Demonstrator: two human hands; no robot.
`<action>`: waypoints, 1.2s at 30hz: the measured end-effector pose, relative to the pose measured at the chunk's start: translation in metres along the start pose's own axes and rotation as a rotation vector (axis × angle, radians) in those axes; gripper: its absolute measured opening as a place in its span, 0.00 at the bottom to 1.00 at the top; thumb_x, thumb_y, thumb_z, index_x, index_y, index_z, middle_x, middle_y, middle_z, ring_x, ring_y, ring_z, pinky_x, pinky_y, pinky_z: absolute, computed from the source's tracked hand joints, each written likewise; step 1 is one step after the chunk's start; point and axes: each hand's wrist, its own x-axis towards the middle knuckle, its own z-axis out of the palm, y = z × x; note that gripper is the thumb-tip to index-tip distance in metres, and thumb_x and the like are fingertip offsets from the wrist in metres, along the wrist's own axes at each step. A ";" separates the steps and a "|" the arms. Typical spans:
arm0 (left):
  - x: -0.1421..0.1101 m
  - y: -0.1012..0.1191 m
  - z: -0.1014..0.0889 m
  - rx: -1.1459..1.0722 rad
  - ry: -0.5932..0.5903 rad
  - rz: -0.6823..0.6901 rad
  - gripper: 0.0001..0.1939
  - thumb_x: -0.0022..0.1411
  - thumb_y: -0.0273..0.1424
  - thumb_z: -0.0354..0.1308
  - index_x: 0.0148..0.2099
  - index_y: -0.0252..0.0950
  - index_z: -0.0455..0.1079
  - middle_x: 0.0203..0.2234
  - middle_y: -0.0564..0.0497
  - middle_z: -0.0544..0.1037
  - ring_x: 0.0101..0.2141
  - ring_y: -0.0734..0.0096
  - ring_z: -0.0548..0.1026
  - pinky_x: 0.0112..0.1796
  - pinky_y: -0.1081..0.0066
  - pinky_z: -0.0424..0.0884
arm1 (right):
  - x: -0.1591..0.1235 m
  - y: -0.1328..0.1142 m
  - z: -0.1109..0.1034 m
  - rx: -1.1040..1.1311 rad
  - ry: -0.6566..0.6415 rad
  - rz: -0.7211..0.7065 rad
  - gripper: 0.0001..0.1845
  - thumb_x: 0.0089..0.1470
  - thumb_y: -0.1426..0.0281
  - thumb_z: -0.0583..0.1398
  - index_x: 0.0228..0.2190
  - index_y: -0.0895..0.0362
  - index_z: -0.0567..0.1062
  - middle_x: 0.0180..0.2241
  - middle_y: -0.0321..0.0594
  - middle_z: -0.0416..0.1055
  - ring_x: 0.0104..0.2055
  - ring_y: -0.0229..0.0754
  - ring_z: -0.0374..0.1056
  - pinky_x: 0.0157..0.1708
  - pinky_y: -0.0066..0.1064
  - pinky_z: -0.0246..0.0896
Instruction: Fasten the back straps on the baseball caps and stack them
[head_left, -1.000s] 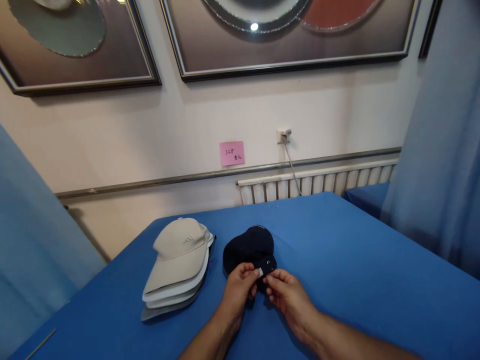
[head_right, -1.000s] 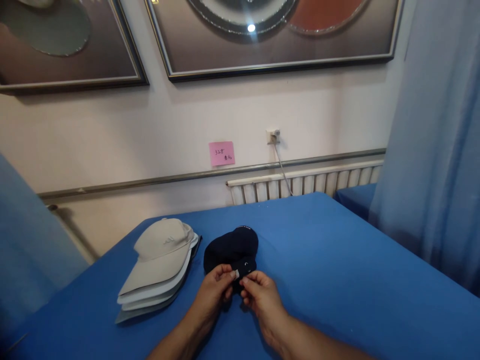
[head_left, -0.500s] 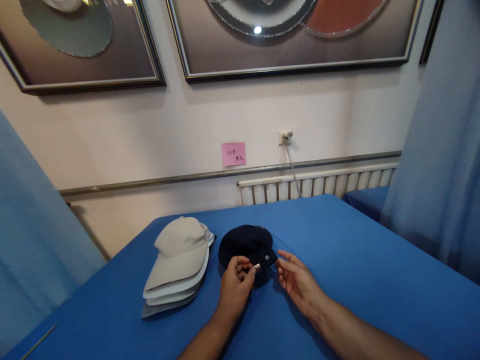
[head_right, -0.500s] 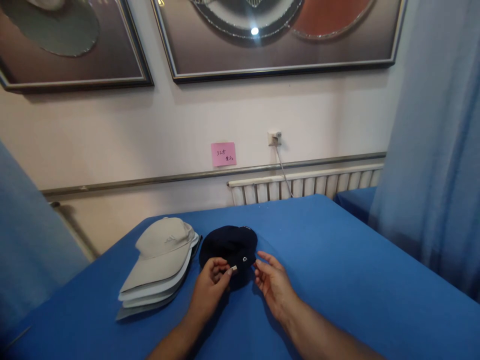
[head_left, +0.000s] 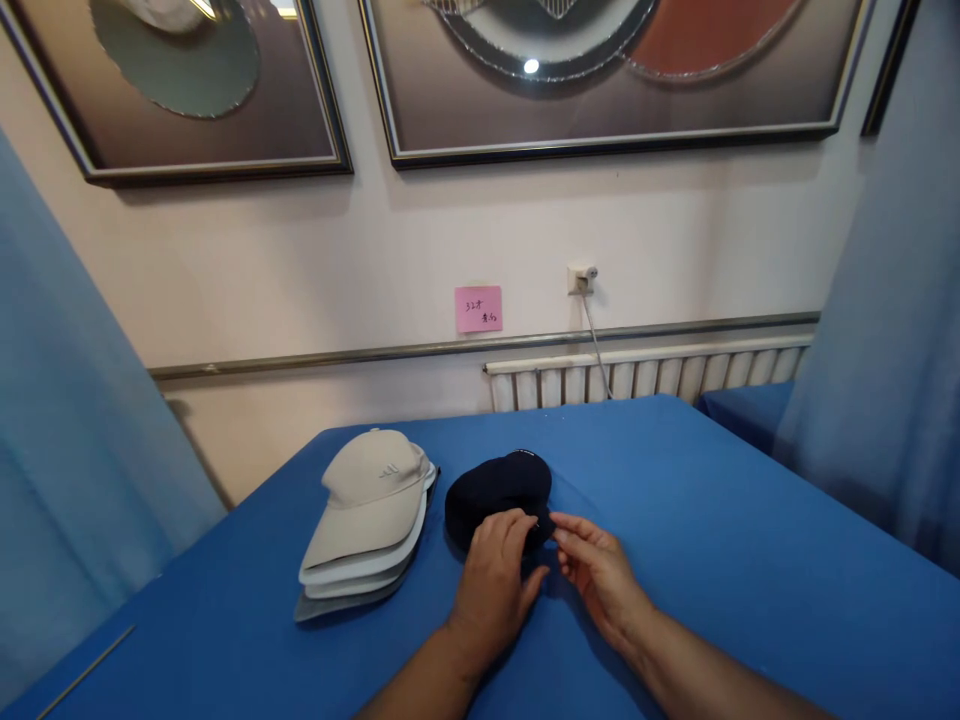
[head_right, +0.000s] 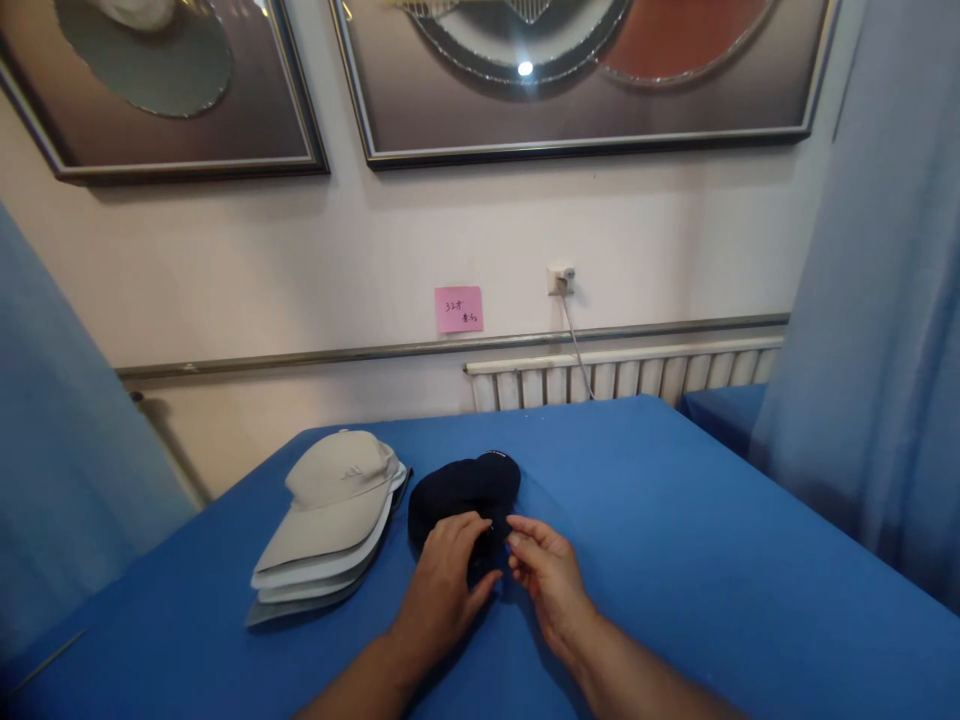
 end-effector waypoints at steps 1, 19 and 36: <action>0.000 -0.002 0.001 0.021 0.011 0.013 0.24 0.55 0.23 0.59 0.55 0.37 0.65 0.49 0.42 0.73 0.51 0.53 0.69 0.51 0.51 0.66 | -0.002 -0.001 0.001 -0.014 -0.013 -0.009 0.22 0.37 0.65 0.72 0.38 0.57 0.79 0.28 0.35 0.73 0.25 0.33 0.63 0.26 0.26 0.58; 0.006 -0.003 -0.010 -0.412 -0.100 -0.436 0.14 0.66 0.39 0.50 0.43 0.37 0.71 0.33 0.50 0.78 0.33 0.67 0.74 0.37 0.69 0.68 | 0.017 0.021 -0.010 -0.937 -0.142 -0.455 0.08 0.50 0.71 0.59 0.35 0.54 0.75 0.25 0.34 0.69 0.25 0.37 0.63 0.28 0.29 0.59; 0.013 -0.002 -0.020 -0.484 -0.232 -0.450 0.16 0.54 0.35 0.61 0.46 0.36 0.71 0.39 0.48 0.78 0.40 0.64 0.74 0.42 0.68 0.68 | 0.006 -0.002 -0.009 -1.097 -0.211 -0.480 0.11 0.49 0.72 0.60 0.37 0.54 0.74 0.24 0.31 0.66 0.25 0.35 0.61 0.27 0.27 0.55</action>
